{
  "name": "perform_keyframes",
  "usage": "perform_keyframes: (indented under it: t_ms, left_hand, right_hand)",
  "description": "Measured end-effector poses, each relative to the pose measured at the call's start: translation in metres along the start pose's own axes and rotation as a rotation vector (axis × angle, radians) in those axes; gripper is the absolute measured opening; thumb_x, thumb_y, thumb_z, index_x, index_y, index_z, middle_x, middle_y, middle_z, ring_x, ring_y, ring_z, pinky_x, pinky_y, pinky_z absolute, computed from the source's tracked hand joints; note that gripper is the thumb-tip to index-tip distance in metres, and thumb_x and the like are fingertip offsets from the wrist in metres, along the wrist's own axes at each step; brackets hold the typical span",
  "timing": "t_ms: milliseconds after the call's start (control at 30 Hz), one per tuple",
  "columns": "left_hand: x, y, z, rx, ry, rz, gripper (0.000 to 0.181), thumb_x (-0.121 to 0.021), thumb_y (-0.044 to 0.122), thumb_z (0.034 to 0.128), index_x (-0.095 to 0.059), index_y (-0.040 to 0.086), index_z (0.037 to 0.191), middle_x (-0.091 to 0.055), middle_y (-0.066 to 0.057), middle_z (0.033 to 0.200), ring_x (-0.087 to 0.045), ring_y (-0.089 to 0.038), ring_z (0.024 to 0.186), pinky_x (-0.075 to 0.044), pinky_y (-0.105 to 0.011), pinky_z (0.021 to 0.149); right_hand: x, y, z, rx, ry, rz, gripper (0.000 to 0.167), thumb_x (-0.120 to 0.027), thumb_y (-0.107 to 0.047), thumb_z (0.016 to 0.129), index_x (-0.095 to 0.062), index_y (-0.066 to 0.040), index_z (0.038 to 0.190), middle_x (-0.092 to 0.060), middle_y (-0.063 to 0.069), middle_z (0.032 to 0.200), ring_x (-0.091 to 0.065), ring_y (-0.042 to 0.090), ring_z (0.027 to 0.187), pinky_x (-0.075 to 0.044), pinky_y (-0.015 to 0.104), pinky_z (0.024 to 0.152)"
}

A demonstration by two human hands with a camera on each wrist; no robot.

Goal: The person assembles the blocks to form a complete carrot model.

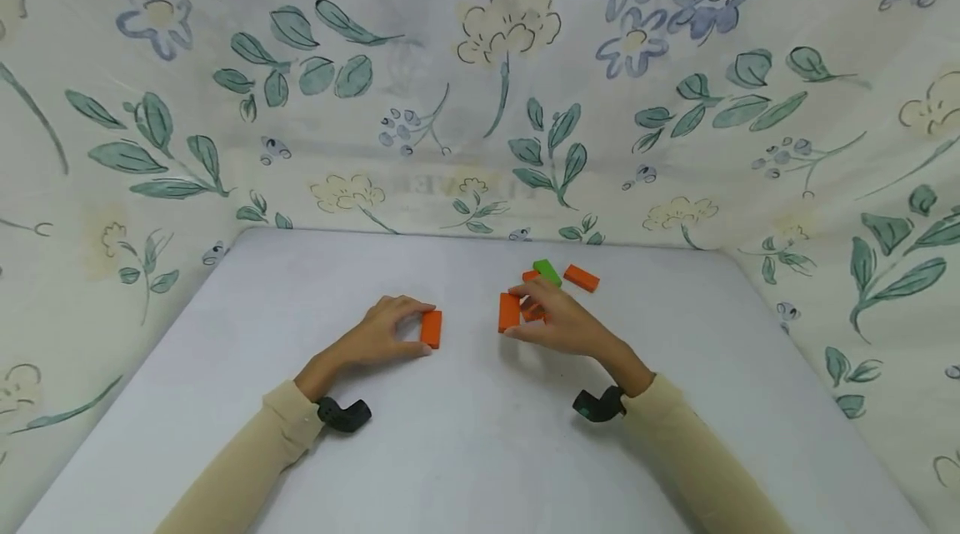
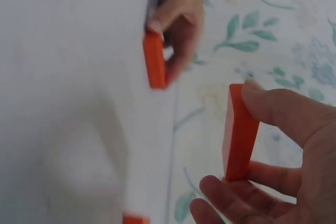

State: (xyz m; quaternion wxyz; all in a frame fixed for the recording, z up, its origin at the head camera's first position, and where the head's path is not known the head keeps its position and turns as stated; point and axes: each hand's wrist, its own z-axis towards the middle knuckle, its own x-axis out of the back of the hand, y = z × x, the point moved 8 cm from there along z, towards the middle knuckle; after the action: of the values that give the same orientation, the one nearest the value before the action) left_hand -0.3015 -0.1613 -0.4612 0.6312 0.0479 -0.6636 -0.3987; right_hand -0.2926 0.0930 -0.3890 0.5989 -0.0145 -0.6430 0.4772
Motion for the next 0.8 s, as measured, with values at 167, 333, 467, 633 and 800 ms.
perform_keyframes:
  t_ms: [167,333,467,633,800]
  left_hand:
    - [-0.002,-0.002,0.0,0.034,-0.008,0.01,0.066,-0.077,0.052,0.0827,-0.056,0.03,0.141,-0.051,-0.003,0.146,-0.04,-0.027,0.133,-0.033,-0.057,0.108]
    - [0.0,-0.001,-0.003,0.042,0.005,0.005,0.066,-0.078,0.052,0.0817,-0.057,0.029,0.14,-0.052,-0.005,0.144,-0.04,-0.028,0.132,-0.033,-0.058,0.107]
    - [-0.002,0.003,-0.001,0.019,0.007,0.023,0.067,-0.076,0.055,0.0826,-0.057,0.028,0.14,-0.053,-0.005,0.142,-0.041,-0.029,0.132,-0.032,-0.058,0.107]
    - [-0.002,0.004,-0.002,0.017,0.022,0.048,0.066,-0.076,0.053,0.0828,-0.058,0.026,0.14,-0.054,-0.005,0.141,-0.041,-0.031,0.133,-0.032,-0.058,0.106]
    - [-0.002,0.004,-0.002,0.017,0.021,0.052,0.065,-0.076,0.054,0.083,-0.058,0.028,0.14,-0.054,-0.005,0.141,-0.041,-0.031,0.134,-0.032,-0.059,0.107]
  right_hand:
    - [-0.043,-0.004,0.029,-0.03,-0.07,-0.008,0.058,-0.077,-0.036,0.088,-0.058,-0.007,0.133,-0.057,0.007,0.123,-0.061,0.021,0.108,-0.055,0.035,0.091]
    - [-0.079,0.001,0.048,-0.048,-0.114,-0.069,0.061,-0.076,-0.044,0.087,-0.057,-0.011,0.135,-0.056,0.004,0.125,-0.054,0.017,0.108,-0.05,0.033,0.091]
    - [-0.091,0.005,0.051,-0.03,-0.079,-0.112,0.059,-0.077,-0.043,0.087,-0.058,-0.014,0.134,-0.057,0.003,0.129,-0.05,0.019,0.111,-0.046,0.037,0.096]
    - [-0.094,0.005,0.05,0.006,-0.057,-0.099,0.06,-0.077,-0.043,0.087,-0.058,-0.014,0.135,-0.057,0.004,0.131,-0.049,0.021,0.113,-0.046,0.041,0.098]
    - [-0.095,0.006,0.051,0.009,-0.058,-0.114,0.061,-0.076,-0.045,0.087,-0.057,-0.014,0.136,-0.057,0.004,0.13,-0.049,0.021,0.112,-0.045,0.04,0.097]
